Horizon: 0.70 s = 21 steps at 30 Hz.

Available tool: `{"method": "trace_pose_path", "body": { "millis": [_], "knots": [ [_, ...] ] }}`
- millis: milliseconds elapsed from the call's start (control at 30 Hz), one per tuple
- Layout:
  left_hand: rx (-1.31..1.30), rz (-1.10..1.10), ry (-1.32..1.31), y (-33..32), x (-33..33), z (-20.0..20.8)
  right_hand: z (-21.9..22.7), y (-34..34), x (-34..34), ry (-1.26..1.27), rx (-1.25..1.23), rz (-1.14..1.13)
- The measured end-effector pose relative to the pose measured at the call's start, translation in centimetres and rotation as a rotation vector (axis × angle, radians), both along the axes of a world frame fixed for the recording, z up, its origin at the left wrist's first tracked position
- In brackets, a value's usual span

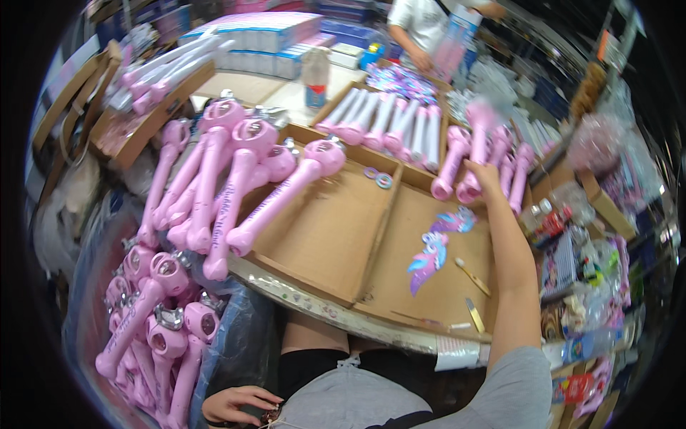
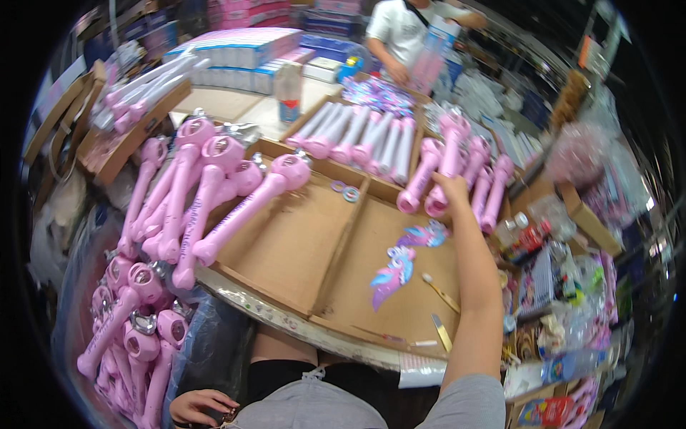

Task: The person assembles pink plastic toy wands by inserting a silver crown piece into the top, applying a unicorn sticker to the side, and using a small tool to adjust internal components. Completed wands are placed into a cardboard tray.

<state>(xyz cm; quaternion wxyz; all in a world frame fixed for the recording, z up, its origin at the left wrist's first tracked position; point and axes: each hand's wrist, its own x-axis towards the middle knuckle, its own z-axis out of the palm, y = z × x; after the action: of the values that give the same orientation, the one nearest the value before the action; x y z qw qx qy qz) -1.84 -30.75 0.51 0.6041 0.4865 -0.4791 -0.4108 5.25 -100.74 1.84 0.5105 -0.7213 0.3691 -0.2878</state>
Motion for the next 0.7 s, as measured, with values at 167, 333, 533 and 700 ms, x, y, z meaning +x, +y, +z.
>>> {"method": "trace_pose_path", "body": {
  "millis": [167, 333, 533, 700],
  "knots": [
    [0.125, 0.029, 0.130, 1.1, -0.6, -0.1, -4.2, -8.1, 3.4, 0.180, -0.129, -0.229],
    [0.107, 0.037, 0.110, 0.2, -0.4, -0.9, -3.9, -10.5, 3.2, 0.017, 0.065, -0.012],
    [0.167, -0.024, 0.126, -0.6, 0.6, -1.1, -2.1, -9.2, 1.2, 0.116, -0.009, 0.117],
    [0.150, -0.023, 0.177, 0.2, 0.9, -1.8, -0.1, -1.4, 1.9, 0.435, -0.711, -0.346]
  ]
}}
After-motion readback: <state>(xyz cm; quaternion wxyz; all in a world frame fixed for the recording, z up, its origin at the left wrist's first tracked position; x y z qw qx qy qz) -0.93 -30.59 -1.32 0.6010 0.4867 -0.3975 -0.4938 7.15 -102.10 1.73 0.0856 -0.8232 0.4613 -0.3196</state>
